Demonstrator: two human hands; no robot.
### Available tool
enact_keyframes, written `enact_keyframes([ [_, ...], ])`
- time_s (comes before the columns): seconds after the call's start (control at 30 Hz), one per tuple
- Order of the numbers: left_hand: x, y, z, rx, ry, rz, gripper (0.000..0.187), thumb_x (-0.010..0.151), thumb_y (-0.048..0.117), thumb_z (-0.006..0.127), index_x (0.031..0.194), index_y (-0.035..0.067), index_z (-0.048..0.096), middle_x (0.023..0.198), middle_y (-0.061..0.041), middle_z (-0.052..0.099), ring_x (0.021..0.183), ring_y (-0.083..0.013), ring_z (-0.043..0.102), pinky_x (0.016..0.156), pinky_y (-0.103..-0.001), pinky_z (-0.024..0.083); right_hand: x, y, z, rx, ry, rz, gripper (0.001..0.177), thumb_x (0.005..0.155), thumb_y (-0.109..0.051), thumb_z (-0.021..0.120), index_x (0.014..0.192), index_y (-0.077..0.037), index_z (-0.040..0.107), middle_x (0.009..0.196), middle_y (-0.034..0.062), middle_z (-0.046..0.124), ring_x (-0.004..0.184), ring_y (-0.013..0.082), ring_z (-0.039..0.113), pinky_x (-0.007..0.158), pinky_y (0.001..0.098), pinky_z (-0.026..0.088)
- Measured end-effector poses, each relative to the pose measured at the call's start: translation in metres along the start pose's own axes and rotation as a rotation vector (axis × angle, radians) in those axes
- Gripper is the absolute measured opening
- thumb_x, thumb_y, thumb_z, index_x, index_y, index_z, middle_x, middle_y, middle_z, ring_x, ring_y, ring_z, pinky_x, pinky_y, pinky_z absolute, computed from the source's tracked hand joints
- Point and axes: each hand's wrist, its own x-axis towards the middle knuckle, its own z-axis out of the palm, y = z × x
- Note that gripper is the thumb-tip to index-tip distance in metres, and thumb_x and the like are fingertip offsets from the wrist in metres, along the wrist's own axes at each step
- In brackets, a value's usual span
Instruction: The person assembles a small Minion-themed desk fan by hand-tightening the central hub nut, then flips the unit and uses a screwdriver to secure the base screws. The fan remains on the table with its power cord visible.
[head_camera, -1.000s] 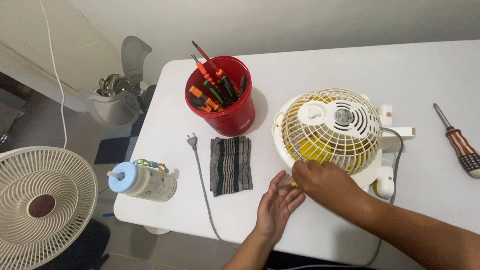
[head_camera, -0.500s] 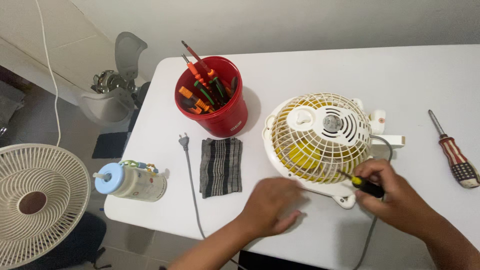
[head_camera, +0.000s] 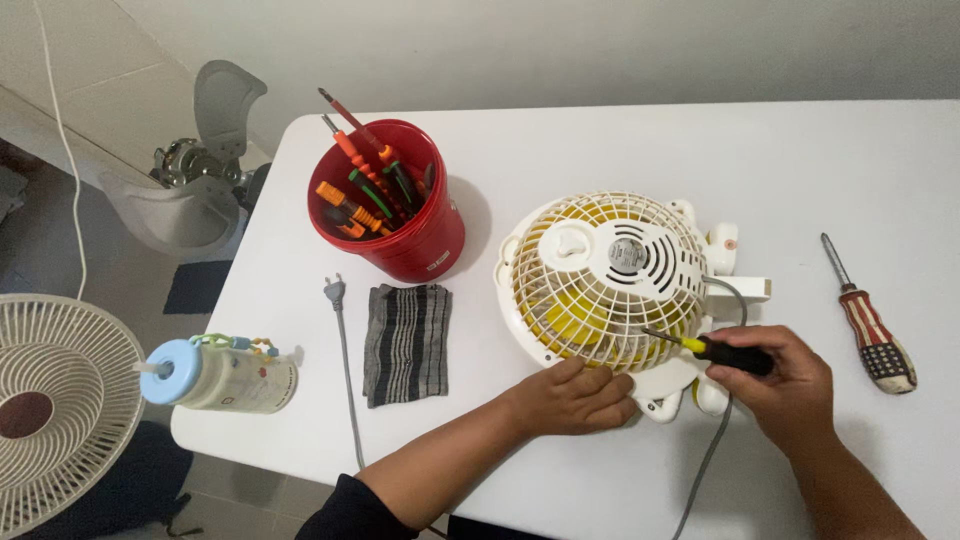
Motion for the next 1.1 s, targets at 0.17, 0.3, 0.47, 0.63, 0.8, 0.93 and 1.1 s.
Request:
enact_keyframes([
  [0.17, 0.000, -0.006, 0.002, -0.037, -0.002, -0.026, 0.026, 0.106, 0.028, 0.072, 0.114, 0.019, 0.050, 0.123, 0.003, 0.067, 0.111, -0.0147, 0.061, 0.092, -0.031, 0.044, -0.001, 0.008, -0.008, 0.198, 0.060, 0.005, 0.037, 0.081, 0.009, 0.075, 0.111, -0.003, 0.057, 0.125, 0.0156, 0.066, 0.118, 0.0200, 0.067, 0.100, 0.0316, 0.061],
  [0.3, 0.000, -0.013, -0.002, -0.081, 0.053, -0.004, 0.031, 0.106, 0.029, 0.076, 0.121, 0.018, 0.050, 0.124, 0.000, 0.068, 0.111, -0.0158, 0.063, 0.095, -0.030, 0.046, -0.007, 0.012, -0.009, 0.525, 0.085, 0.097, 0.041, 0.085, 0.007, 0.071, 0.120, -0.004, 0.054, 0.120, 0.0151, 0.066, 0.110, 0.0187, 0.070, 0.095, 0.0313, 0.061],
  [0.47, -0.005, -0.020, -0.005, -0.092, 0.060, 0.050, 0.028, 0.105, 0.024, 0.077, 0.123, 0.018, 0.056, 0.122, 0.001, 0.068, 0.106, -0.0136, 0.064, 0.094, -0.028, 0.048, -0.009, 0.016, -0.009, 0.732, 0.050, 0.067, 0.026, 0.106, -0.021, 0.066, 0.120, -0.003, 0.053, 0.111, 0.0215, 0.068, 0.090, 0.0206, 0.069, 0.078, 0.0327, 0.060],
  [0.63, -0.009, -0.016, -0.003, 0.062, 0.046, -0.005, 0.016, 0.105, 0.030, 0.075, 0.112, 0.022, 0.064, 0.114, 0.008, 0.064, 0.100, -0.0089, 0.057, 0.090, -0.030, 0.041, -0.006, 0.008, -0.005, 0.733, 0.067, 0.123, 0.040, 0.113, -0.042, 0.054, 0.129, -0.007, 0.044, 0.108, 0.0255, 0.069, 0.080, 0.0206, 0.066, 0.073, 0.0349, 0.056],
  [0.8, -0.013, -0.015, -0.003, 0.096, 0.027, -0.035, 0.017, 0.102, 0.029, 0.074, 0.118, 0.024, 0.070, 0.116, 0.011, 0.063, 0.102, -0.0075, 0.054, 0.095, -0.031, 0.038, -0.002, -0.004, -0.001, 0.739, 0.085, 0.166, 0.040, 0.117, -0.032, 0.048, 0.148, -0.020, 0.026, 0.113, 0.0245, 0.065, 0.080, 0.0195, 0.062, 0.072, 0.0350, 0.053],
  [0.93, -0.015, -0.014, -0.002, 0.099, 0.016, -0.038, 0.018, 0.101, 0.027, 0.074, 0.119, 0.025, 0.071, 0.117, 0.011, 0.062, 0.104, -0.0067, 0.055, 0.098, -0.031, 0.038, -0.003, -0.012, 0.001, 0.689, 0.058, 0.184, 0.052, 0.106, -0.006, 0.051, 0.149, -0.021, 0.025, 0.122, 0.0246, 0.060, 0.089, 0.0193, 0.060, 0.081, 0.0395, 0.054],
  [1.1, -0.013, -0.013, 0.000, 0.095, 0.043, -0.060, 0.017, 0.103, 0.029, 0.073, 0.119, 0.025, 0.070, 0.118, 0.011, 0.062, 0.109, -0.0076, 0.056, 0.103, -0.034, 0.037, -0.004, -0.019, 0.006, 0.599, 0.002, 0.157, 0.078, 0.088, 0.012, 0.052, 0.152, -0.022, 0.023, 0.120, 0.0233, 0.059, 0.095, 0.0189, 0.059, 0.082, 0.0384, 0.054],
])
